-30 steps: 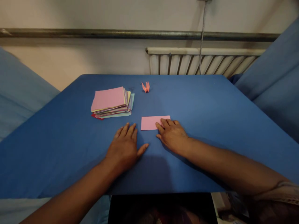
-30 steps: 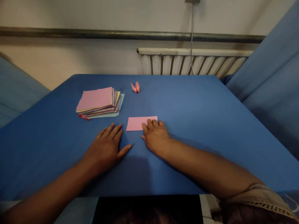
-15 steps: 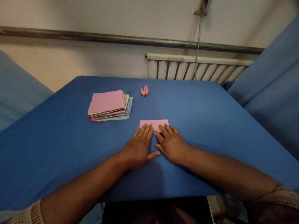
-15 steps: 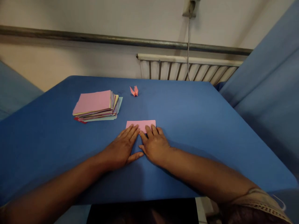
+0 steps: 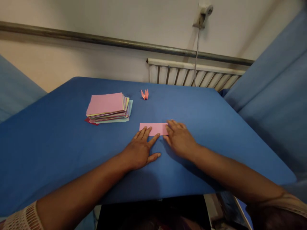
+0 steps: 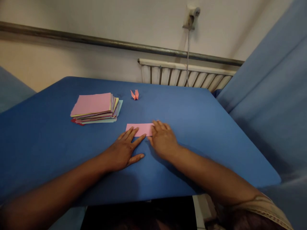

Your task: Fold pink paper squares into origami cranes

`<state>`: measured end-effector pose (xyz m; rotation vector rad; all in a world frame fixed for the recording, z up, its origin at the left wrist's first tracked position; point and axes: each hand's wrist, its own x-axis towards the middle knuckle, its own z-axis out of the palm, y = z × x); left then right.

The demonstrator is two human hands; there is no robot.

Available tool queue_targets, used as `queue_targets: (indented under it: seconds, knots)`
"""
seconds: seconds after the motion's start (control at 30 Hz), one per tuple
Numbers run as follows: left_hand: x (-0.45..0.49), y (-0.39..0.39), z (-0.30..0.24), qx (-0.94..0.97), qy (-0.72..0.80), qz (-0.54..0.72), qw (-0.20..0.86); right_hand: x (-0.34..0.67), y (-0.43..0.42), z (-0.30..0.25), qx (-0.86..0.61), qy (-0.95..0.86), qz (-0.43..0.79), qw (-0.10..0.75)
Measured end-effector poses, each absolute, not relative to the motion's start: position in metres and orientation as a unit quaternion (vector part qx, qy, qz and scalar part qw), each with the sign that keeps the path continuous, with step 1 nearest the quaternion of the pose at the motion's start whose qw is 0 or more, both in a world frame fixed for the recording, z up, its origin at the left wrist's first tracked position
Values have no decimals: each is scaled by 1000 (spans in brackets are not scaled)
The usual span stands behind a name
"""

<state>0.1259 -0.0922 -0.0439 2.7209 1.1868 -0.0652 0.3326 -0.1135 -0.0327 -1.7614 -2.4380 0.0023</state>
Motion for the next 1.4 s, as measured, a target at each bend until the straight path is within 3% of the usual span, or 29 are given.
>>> queue_targets:
  seconds: [0.1, 0.3, 0.87, 1.07, 1.23, 1.4]
  knots:
    - [125, -93, -44, 914, 395, -23, 90, 308, -109, -38, -517, -846, 90, 94]
    - [121, -92, -43, 917, 389, -31, 88, 306, -111, -60, -511, -838, 138, 130]
    - [93, -108, -34, 860, 508, 3, -34, 304, -117, -61, -506, -851, 97, 97]
    - [122, -99, -36, 921, 388, 2, 39, 308, -115, -53, -513, -849, 87, 88]
    - [106, -96, -39, 914, 404, 34, 22, 328, -112, -36, -526, -846, 57, 65]
    - [93, -83, -38, 869, 484, 85, 55, 348, -93, -34, -634, -770, 57, 37]
